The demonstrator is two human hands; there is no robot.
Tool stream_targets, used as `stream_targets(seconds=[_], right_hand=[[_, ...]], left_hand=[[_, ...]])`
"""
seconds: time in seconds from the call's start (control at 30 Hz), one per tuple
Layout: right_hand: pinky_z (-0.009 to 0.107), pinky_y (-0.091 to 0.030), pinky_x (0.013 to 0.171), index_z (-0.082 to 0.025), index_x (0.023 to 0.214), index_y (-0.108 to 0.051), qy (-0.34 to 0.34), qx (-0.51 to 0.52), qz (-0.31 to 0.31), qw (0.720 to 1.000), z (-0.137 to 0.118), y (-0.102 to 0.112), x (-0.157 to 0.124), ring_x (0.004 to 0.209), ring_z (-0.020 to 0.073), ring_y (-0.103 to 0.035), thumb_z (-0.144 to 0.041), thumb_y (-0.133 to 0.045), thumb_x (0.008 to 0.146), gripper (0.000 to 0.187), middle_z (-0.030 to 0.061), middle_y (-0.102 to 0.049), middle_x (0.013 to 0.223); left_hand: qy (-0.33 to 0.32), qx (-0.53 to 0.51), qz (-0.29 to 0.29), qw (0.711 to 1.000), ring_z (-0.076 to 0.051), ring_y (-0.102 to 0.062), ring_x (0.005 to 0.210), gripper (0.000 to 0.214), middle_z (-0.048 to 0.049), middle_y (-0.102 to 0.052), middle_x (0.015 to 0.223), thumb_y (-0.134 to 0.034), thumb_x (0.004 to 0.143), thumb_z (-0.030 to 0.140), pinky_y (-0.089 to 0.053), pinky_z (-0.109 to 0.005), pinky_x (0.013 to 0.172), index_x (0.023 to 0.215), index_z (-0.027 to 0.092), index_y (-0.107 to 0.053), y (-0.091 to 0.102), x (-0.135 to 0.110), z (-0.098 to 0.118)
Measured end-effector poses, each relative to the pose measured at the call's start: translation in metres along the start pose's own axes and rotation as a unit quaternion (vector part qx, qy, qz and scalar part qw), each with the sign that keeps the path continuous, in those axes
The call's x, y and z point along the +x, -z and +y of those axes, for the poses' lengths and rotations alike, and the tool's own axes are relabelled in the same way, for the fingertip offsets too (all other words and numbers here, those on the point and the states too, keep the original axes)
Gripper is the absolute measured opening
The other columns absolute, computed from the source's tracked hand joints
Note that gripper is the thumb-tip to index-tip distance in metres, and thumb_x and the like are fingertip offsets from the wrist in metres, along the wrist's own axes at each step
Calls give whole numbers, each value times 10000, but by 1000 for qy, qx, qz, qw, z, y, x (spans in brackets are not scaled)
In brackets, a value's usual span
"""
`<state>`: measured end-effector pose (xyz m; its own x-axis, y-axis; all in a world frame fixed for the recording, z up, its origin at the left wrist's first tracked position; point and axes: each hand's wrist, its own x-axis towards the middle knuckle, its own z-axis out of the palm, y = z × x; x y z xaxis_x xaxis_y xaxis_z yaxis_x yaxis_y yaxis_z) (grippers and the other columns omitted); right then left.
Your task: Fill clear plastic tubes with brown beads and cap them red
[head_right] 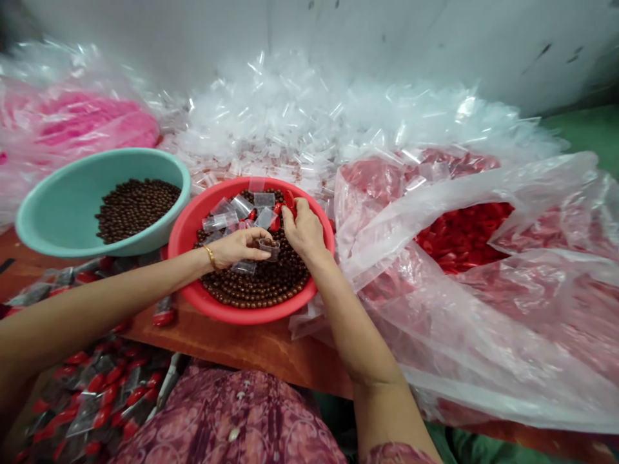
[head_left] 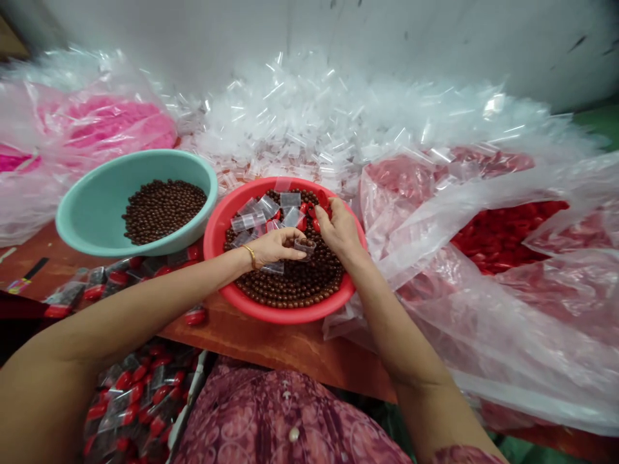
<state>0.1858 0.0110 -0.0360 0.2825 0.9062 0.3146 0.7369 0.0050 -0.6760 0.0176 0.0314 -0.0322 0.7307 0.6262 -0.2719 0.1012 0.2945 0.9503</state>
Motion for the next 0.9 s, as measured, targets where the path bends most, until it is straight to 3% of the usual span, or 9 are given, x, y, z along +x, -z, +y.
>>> stream_targets(seconds=[0.1,0.2,0.33,0.47,0.67,0.77,0.9], right_hand=[[301,-415,659,-197,843,-565,10,2,-27,1000,-1,1,-1,690,193,-568,-369,-410,870,233,42,-629,736],[280,-383,608,-202,752,-553,14,-8,-64,998,-3,3,-2,632,177,-537,-384,-403,868,263,30,-600,671],[293,-385,626,-193,795,-558,4,-14,-69,998,-5,3,-2,671,193,-550,-392,-405,856,258,50,-614,719],[312,-412,661,-175,937,-553,-17,19,-34,999,-2,1,-2,702,201,-557,-386,-402,849,274,59,-619,771],[289,-405,625,-192,837,-594,8,86,-89,992,-5,2,-6,621,154,-518,-388,-453,820,242,19,-599,713],[249,-401,536,-186,847,-613,-6,221,-165,961,-13,7,-9,550,109,-486,-399,-579,734,244,-3,-609,728],[214,-363,442,-171,896,-650,-44,379,-315,869,-22,18,-13,422,67,-412,-359,-642,671,293,-57,-531,552]], left_hand=[[-14,-46,6,999,-79,-576,732,347,18,-635,793,-797,568,183,-442,-240,778,839,134,-586,-1,-13,8],[12,-91,12,996,-91,-617,730,382,-12,-658,845,-798,615,271,-465,-238,739,895,143,-573,-4,-22,9],[50,-146,-2,988,-144,-679,705,442,-52,-688,870,-788,642,353,-507,-247,657,945,161,-530,-6,-26,4],[54,-177,27,982,-133,-683,652,393,-45,-694,831,-782,657,308,-508,-198,577,925,148,-545,-8,-26,2],[50,-150,78,984,-101,-649,558,240,-26,-677,769,-710,729,237,-475,-170,488,886,132,-562,-9,-29,6],[40,-139,58,988,-81,-616,512,262,-21,-666,741,-717,717,287,-465,-167,474,864,132,-566,-8,-30,5],[22,-141,-3,990,-77,-594,537,348,-18,-652,695,-768,637,344,-491,-184,512,839,125,-588,-8,-32,6]])
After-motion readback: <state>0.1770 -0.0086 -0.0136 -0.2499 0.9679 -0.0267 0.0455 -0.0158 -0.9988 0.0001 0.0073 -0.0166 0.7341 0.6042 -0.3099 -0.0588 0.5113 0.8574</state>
